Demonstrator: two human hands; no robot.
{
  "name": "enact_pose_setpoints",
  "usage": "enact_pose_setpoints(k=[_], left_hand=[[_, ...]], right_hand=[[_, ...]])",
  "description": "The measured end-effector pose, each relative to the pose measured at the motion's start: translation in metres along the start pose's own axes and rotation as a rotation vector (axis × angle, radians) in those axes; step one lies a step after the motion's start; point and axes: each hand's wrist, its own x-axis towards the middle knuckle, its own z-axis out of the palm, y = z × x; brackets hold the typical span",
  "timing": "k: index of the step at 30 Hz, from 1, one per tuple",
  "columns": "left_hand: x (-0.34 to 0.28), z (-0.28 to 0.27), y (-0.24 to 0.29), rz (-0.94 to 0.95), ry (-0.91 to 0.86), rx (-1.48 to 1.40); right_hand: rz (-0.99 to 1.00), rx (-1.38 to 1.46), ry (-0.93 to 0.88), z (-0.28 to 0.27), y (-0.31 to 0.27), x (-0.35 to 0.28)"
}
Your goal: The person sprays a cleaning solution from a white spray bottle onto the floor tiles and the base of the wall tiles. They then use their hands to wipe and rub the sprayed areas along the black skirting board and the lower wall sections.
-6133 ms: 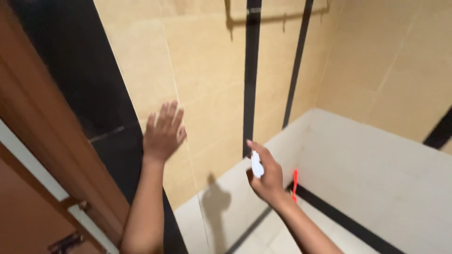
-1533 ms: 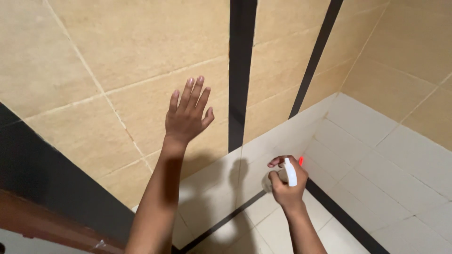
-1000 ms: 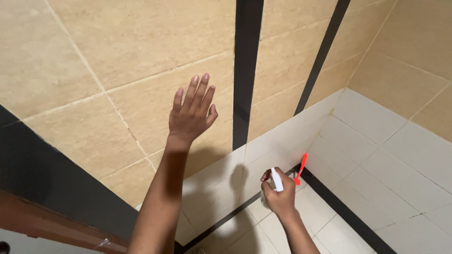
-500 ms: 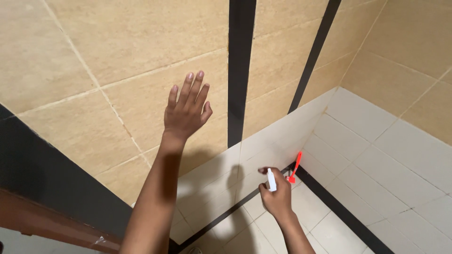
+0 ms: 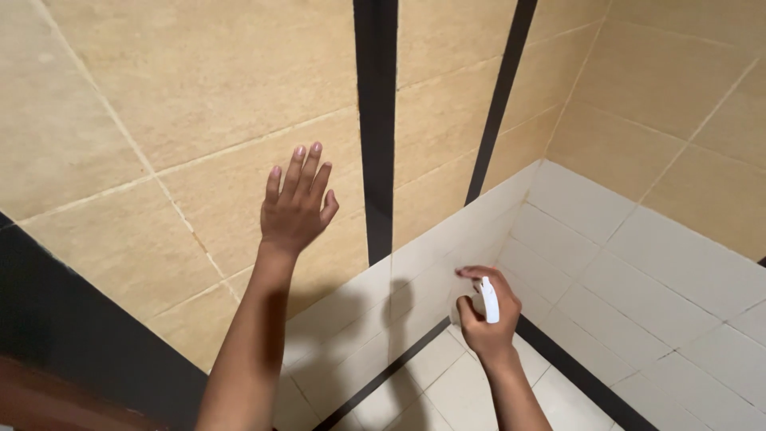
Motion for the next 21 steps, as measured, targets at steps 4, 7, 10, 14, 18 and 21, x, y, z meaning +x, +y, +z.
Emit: enact_pose_setpoints(k=[4, 7, 10, 14, 18, 21], left_hand=[[0.001, -0.001, 0.000, -0.002, -0.006, 0.007], [0.003, -0.002, 0.000, -0.003, -0.014, -0.002], [0.003, -0.004, 0.000, -0.002, -0.015, -0.008], [0.006, -0.006, 0.007, -0.039, -0.052, -0.108], [0.024, -0.014, 0.035, 0.000, -0.157, -0.301], [0.036, -0.022, 0.059, 0.059, -0.154, -0.477]], right_hand=[[0.140, 0.035, -0.007, -0.010, 0.037, -0.013], [0.188, 0.088, -0.055, -0.014, 0.023, -0.007], [0.186, -0.013, -0.099, -0.014, -0.005, 0.003], [0.109, -0.050, -0.120, -0.013, 0.019, -0.012], [0.332, -0.140, -0.170, -0.010, 0.042, -0.032], [0.303, -0.065, -0.168, -0.003, 0.030, -0.038]])
